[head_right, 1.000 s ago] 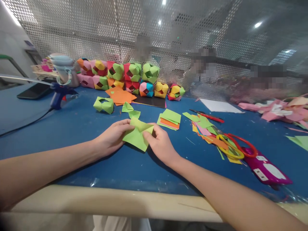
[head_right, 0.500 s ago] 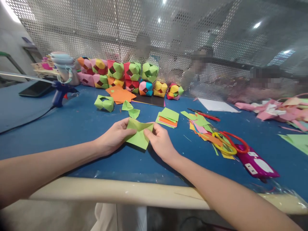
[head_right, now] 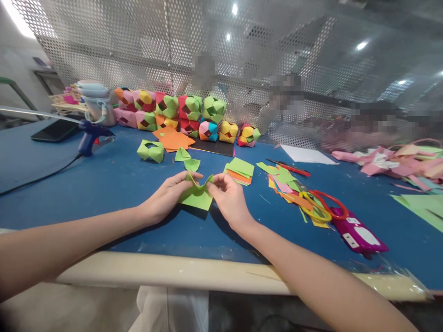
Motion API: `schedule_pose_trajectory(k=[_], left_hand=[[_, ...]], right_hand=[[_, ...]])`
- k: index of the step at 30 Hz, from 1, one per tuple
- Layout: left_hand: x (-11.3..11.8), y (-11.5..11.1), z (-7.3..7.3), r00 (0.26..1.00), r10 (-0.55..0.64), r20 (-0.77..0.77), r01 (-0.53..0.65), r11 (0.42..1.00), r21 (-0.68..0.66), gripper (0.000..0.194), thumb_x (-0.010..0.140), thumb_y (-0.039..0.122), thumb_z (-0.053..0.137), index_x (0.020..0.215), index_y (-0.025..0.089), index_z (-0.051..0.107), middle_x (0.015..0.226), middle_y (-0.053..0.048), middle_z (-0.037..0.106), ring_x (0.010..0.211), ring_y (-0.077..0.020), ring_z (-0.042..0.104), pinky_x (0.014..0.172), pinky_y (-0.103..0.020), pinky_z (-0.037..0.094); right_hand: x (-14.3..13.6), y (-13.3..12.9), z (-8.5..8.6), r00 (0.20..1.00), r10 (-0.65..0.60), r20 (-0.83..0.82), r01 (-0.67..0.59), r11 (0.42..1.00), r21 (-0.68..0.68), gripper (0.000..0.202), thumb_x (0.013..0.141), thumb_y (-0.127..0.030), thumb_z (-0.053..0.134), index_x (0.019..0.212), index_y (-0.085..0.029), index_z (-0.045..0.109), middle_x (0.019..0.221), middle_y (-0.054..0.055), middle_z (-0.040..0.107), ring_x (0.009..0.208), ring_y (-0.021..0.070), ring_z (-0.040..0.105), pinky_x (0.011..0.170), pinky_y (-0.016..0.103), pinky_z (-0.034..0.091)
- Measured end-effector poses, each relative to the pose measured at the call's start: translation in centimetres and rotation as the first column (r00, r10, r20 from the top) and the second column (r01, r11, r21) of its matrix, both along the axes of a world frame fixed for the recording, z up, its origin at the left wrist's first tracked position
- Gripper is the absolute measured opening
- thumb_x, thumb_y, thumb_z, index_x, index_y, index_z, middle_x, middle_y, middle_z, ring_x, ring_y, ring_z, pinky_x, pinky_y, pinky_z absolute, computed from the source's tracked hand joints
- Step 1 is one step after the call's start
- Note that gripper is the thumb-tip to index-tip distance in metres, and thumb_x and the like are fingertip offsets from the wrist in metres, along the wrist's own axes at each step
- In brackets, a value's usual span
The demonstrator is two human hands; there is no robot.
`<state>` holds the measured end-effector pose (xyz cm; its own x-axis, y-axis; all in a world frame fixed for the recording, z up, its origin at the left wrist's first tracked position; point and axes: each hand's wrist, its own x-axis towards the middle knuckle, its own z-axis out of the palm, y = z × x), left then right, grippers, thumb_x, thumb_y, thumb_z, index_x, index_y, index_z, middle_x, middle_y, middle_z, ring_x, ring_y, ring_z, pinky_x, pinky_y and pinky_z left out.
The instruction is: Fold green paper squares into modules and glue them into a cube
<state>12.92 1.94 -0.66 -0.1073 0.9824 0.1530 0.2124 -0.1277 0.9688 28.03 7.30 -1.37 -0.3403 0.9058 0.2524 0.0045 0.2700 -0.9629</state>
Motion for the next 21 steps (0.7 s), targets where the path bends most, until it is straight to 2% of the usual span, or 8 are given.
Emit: schedule_pose_trajectory(k=[5, 10, 16, 21], left_hand=[[0.52, -0.67, 0.63, 0.991, -0.026, -0.131, 0.033, 0.998, 0.049, 0.022, 0.083, 0.03, 0.043, 0.088, 0.017, 0.061, 0.08, -0.001, 0.058, 0.076, -0.0141, 0.051, 0.072, -0.026, 0.04], [0.85, -1.0, 0.78, 0.978, -0.033, -0.205, 0.044, 0.998, 0.049, 0.023, 0.084, 0.033, 0.045, 0.073, 0.016, 0.056, 0.071, 0.002, 0.054, 0.067, -0.0116, 0.046, 0.063, -0.023, 0.036], [0.99, -1.02, 0.82, 0.97, -0.017, -0.241, 0.021, 1.0, 0.016, 0.026, 0.082, 0.034, 0.047, 0.065, 0.016, 0.053, 0.064, 0.003, 0.05, 0.061, -0.0103, 0.042, 0.057, -0.022, 0.032], [1.03, -1.02, 0.74, 0.968, 0.009, -0.25, -0.007, 1.0, 0.01, 0.027, 0.081, 0.034, 0.048, 0.061, 0.016, 0.049, 0.059, 0.004, 0.044, 0.058, -0.01, 0.038, 0.052, -0.022, 0.03]], right_hand=[[0.2, -0.45, 0.66, 0.999, 0.002, 0.046, -0.006, 0.996, 0.09, 0.018, 0.066, -0.035, 0.067, 0.071, -0.02, 0.059, 0.064, -0.002, 0.059, 0.058, 0.0115, 0.052, 0.055, 0.025, 0.045], [0.32, -0.58, 0.88, 0.999, 0.025, 0.036, -0.027, 0.997, 0.067, 0.02, 0.067, -0.037, 0.069, 0.071, -0.019, 0.061, 0.065, -0.001, 0.061, 0.058, 0.0113, 0.054, 0.055, 0.025, 0.046], [0.33, -0.45, 0.73, 0.996, 0.056, 0.066, -0.06, 0.996, 0.068, 0.022, 0.067, -0.04, 0.068, 0.072, -0.019, 0.061, 0.067, -0.001, 0.062, 0.06, 0.0124, 0.056, 0.057, 0.026, 0.047], [0.6, -0.84, 1.0, 0.988, 0.074, 0.135, -0.089, 0.99, 0.113, 0.019, 0.076, -0.038, 0.06, 0.073, -0.02, 0.06, 0.067, -0.001, 0.061, 0.061, 0.0126, 0.055, 0.057, 0.026, 0.047]])
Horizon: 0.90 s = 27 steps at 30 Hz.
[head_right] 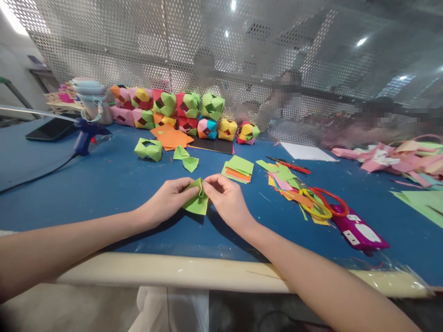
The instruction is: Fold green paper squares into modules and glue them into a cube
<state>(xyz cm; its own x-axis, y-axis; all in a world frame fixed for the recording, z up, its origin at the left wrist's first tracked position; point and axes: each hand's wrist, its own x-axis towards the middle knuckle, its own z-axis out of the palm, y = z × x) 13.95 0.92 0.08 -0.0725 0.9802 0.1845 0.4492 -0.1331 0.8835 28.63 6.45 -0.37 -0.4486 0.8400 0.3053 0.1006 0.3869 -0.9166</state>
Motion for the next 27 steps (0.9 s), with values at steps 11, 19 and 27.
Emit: schedule_pose_trajectory(k=[11, 19, 27], left_hand=[[0.06, 0.12, -0.29, 0.996, 0.06, -0.068, -0.06, 0.998, 0.009, 0.022, 0.08, 0.03, 0.046, 0.066, 0.016, 0.054, 0.064, 0.002, 0.051, 0.062, -0.0117, 0.043, 0.057, -0.023, 0.034], [0.06, 0.08, -0.33, 0.995, 0.054, -0.089, -0.05, 0.998, 0.042, 0.016, 0.079, 0.025, 0.049, 0.075, 0.016, 0.061, 0.071, 0.0, 0.061, 0.069, -0.014, 0.052, 0.063, -0.024, 0.039], [-0.05, 0.1, -0.15, 0.994, 0.059, -0.095, -0.054, 0.997, 0.063, 0.017, 0.077, 0.025, 0.05, 0.077, 0.015, 0.064, 0.071, 0.0, 0.063, 0.068, -0.014, 0.053, 0.061, -0.023, 0.039]], right_hand=[[-0.18, -0.25, -0.55, 0.995, -0.028, 0.093, 0.007, 0.977, 0.211, 0.007, 0.075, -0.025, 0.055, 0.078, -0.02, 0.058, 0.071, 0.001, 0.061, 0.062, 0.0131, 0.055, 0.059, 0.026, 0.045], [-0.09, -0.06, -0.39, 0.992, -0.023, 0.121, -0.003, 0.979, 0.206, 0.008, 0.075, -0.027, 0.057, 0.076, -0.02, 0.059, 0.069, 0.001, 0.061, 0.06, 0.0131, 0.054, 0.057, 0.026, 0.045], [-0.02, 0.34, -0.91, 0.992, -0.024, 0.12, 0.004, 0.986, 0.169, 0.011, 0.076, -0.03, 0.057, 0.075, -0.02, 0.061, 0.067, 0.0, 0.062, 0.06, 0.013, 0.053, 0.056, 0.026, 0.043]])
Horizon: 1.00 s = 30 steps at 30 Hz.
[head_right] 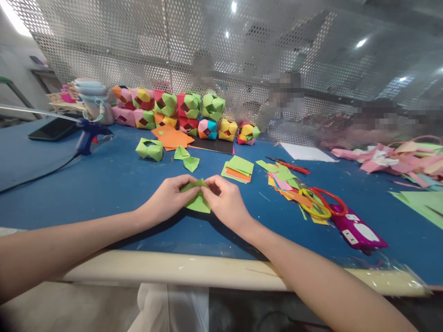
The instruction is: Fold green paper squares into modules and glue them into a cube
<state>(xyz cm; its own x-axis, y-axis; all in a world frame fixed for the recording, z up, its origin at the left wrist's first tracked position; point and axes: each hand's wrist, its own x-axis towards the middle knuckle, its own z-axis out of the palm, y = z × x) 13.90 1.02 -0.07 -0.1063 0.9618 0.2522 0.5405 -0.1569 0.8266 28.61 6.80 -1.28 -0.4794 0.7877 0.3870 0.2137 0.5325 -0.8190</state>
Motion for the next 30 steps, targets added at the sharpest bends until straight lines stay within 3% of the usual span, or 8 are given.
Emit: schedule_pose_trajectory(k=[16, 24, 30], left_hand=[[-0.2, 0.0, -0.1, 0.998, -0.018, -0.052, 0.018, 1.0, 0.004, 0.012, 0.071, 0.017, 0.049, 0.076, 0.016, 0.059, 0.07, 0.001, 0.059, 0.067, -0.013, 0.051, 0.06, -0.023, 0.037], [-0.4, 0.2, 0.2, 0.961, 0.0, 0.276, -0.004, 1.0, 0.017, 0.025, 0.075, 0.031, 0.058, 0.095, 0.016, 0.064, 0.092, -0.003, 0.066, 0.081, -0.0164, 0.058, 0.071, -0.027, 0.045], [-0.7, 0.7, -0.4, 0.904, 0.04, 0.426, -0.032, 0.999, -0.027, 0.018, 0.075, 0.028, 0.057, 0.087, 0.016, 0.063, 0.077, -0.001, 0.064, 0.068, -0.0129, 0.056, 0.063, -0.024, 0.043]], right_hand=[[-0.1, 0.1, 0.1, 0.999, 0.021, -0.043, -0.024, 0.998, -0.057, 0.013, 0.074, -0.031, 0.06, 0.075, -0.019, 0.062, 0.068, 0.0, 0.063, 0.061, 0.0132, 0.055, 0.057, 0.026, 0.044], [-0.1, 1.3, 0.2, 0.976, -0.094, -0.198, 0.047, 0.972, -0.231, 0.016, 0.068, -0.034, 0.064, 0.071, -0.018, 0.059, 0.063, -0.001, 0.059, 0.058, 0.0113, 0.051, 0.055, 0.025, 0.042], [-0.5, 0.9, 0.2, 0.975, -0.063, -0.211, -0.008, 0.947, -0.32, 0.013, 0.066, -0.03, 0.063, 0.071, -0.019, 0.056, 0.058, -0.004, 0.056, 0.053, 0.0112, 0.053, 0.054, 0.025, 0.044]])
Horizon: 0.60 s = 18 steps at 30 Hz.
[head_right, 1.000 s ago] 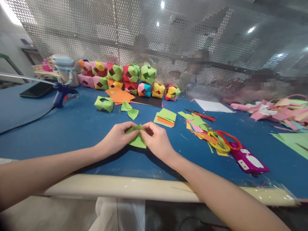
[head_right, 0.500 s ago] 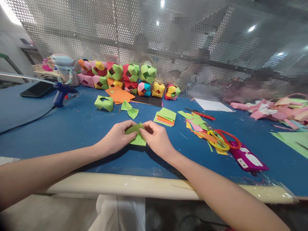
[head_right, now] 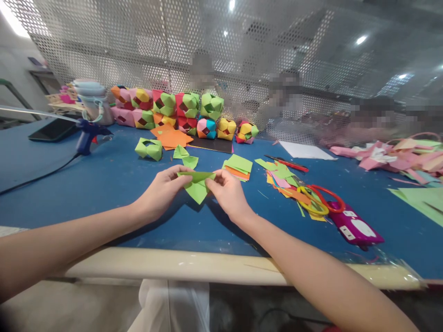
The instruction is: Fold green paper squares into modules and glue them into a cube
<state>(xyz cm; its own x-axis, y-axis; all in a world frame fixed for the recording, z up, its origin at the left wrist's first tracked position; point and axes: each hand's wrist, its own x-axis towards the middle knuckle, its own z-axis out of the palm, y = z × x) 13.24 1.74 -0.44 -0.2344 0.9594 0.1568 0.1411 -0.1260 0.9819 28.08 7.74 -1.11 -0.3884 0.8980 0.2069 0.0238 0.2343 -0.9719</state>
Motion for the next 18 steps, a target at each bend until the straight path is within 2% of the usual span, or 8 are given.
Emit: schedule_pose_trajectory(k=[3, 7, 14, 18], left_hand=[[0.1, 0.09, -0.09, 0.999, 0.026, 0.021, -0.027, 0.999, 0.033, 0.017, 0.076, 0.028, 0.055, 0.081, 0.014, 0.063, 0.079, -0.002, 0.064, 0.071, -0.0136, 0.056, 0.065, -0.025, 0.043], [0.35, 0.05, -0.13, 0.998, 0.055, -0.027, -0.053, 0.997, 0.059, 0.018, 0.078, 0.029, 0.053, 0.084, 0.014, 0.062, 0.082, -0.002, 0.065, 0.073, -0.0142, 0.056, 0.066, -0.026, 0.043], [0.39, 0.03, -0.12, 0.992, 0.05, -0.119, -0.042, 0.997, 0.071, 0.018, 0.079, 0.027, 0.051, 0.085, 0.015, 0.062, 0.085, -0.002, 0.066, 0.078, -0.0155, 0.058, 0.069, -0.026, 0.043], [0.47, -0.15, 0.2, 0.989, 0.048, -0.137, -0.045, 0.999, 0.026, 0.023, 0.076, 0.029, 0.055, 0.092, 0.015, 0.062, 0.086, -0.003, 0.066, 0.075, -0.0153, 0.058, 0.068, -0.027, 0.043]], right_hand=[[-0.19, -0.36, 0.11, 1.0, 0.013, 0.013, -0.012, 0.999, -0.039, 0.014, 0.065, -0.028, 0.062, 0.074, -0.019, 0.056, 0.055, -0.005, 0.056, 0.052, 0.0126, 0.056, 0.054, 0.027, 0.046], [-0.29, -0.55, 0.18, 1.0, 0.016, 0.027, -0.014, 0.998, -0.068, 0.014, 0.064, -0.028, 0.061, 0.073, -0.019, 0.055, 0.054, -0.005, 0.057, 0.051, 0.0138, 0.058, 0.055, 0.028, 0.047], [-0.22, -0.57, 0.18, 0.997, -0.006, 0.073, 0.006, 1.0, 0.001, 0.011, 0.065, -0.027, 0.058, 0.071, -0.019, 0.053, 0.052, -0.006, 0.056, 0.05, 0.0133, 0.057, 0.054, 0.026, 0.044], [-0.22, -0.42, -0.02, 0.996, -0.011, 0.091, 0.006, 0.998, 0.061, 0.011, 0.066, -0.029, 0.057, 0.071, -0.02, 0.052, 0.052, -0.006, 0.055, 0.049, 0.0127, 0.055, 0.052, 0.026, 0.042]])
